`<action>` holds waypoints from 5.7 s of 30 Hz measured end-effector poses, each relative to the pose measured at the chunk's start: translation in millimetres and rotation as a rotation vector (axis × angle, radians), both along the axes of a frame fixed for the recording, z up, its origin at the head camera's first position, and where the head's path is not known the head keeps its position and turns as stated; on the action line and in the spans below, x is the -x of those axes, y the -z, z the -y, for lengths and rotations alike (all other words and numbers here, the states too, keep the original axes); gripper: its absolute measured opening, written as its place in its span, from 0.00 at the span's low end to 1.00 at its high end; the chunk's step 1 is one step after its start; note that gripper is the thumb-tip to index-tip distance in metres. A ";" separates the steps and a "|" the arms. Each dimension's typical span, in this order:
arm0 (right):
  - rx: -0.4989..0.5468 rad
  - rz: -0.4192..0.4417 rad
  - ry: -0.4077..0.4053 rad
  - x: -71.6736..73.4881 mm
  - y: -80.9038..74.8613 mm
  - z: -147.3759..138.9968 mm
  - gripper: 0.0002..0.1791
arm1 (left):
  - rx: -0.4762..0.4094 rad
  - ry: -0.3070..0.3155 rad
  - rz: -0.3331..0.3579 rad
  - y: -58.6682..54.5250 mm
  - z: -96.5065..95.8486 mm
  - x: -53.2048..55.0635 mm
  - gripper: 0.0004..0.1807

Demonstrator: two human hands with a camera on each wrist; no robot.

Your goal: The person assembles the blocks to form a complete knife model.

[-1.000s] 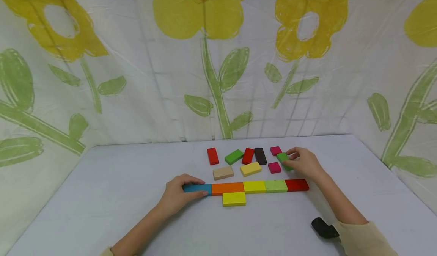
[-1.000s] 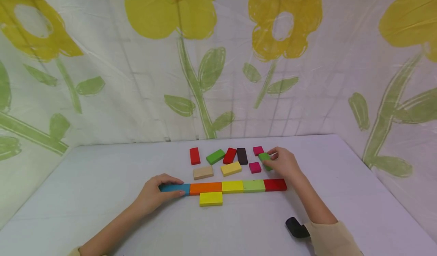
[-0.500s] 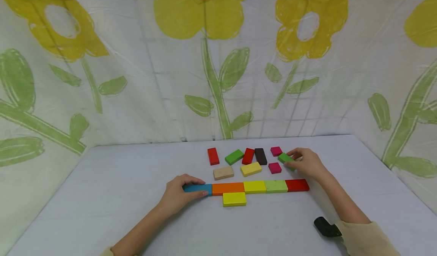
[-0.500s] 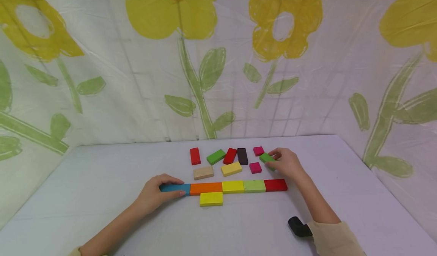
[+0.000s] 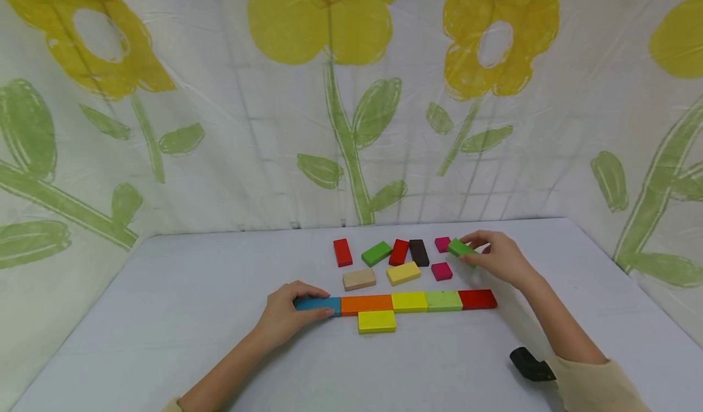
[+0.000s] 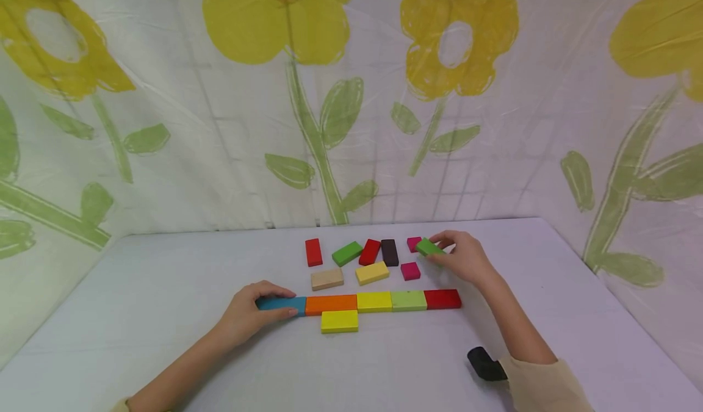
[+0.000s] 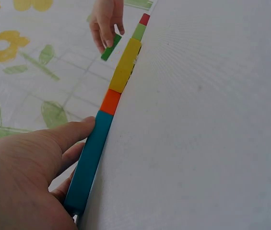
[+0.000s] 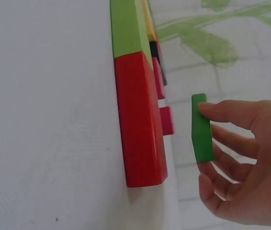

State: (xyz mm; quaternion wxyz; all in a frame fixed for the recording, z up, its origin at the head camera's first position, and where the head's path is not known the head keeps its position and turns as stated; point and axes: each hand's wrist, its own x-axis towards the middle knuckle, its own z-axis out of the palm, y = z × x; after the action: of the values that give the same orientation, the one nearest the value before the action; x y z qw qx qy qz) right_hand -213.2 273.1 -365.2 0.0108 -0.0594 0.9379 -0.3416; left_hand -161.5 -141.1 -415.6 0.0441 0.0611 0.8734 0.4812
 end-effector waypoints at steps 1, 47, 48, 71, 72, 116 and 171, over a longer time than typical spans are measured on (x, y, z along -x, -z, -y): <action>0.004 0.001 -0.003 -0.4 -2.0 1.5 0.24 | -0.001 0.000 0.001 -0.1 0.0 -0.1 0.12; 0.126 0.119 -0.572 -54.8 -7.2 113.2 0.16 | 0.004 0.003 -0.018 1.5 0.3 1.7 0.11; 0.130 0.119 -0.579 -55.3 -6.6 114.3 0.16 | 0.002 0.003 -0.016 1.4 0.4 1.7 0.11; 0.044 0.202 -0.569 -63.5 6.6 132.9 0.17 | 0.005 0.005 -0.002 0.5 0.3 1.6 0.12; 0.045 0.204 -0.568 -63.7 6.8 133.1 0.17 | 0.005 0.006 -0.002 0.5 0.3 1.7 0.12; 0.119 0.078 -0.534 -38.4 3.6 131.9 0.16 | 0.003 0.004 -0.022 2.7 0.4 1.8 0.12; 0.092 0.115 -0.358 16.3 11.9 159.8 0.12 | -0.003 0.011 -0.029 1.6 1.3 1.9 0.11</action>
State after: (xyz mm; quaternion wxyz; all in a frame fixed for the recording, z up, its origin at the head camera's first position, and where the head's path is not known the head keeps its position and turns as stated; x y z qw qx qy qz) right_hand -229.4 113.4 -377.1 0.1223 -0.2061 0.8936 -0.3795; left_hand -163.4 -142.4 -417.2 0.0338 0.0732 0.8728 0.4813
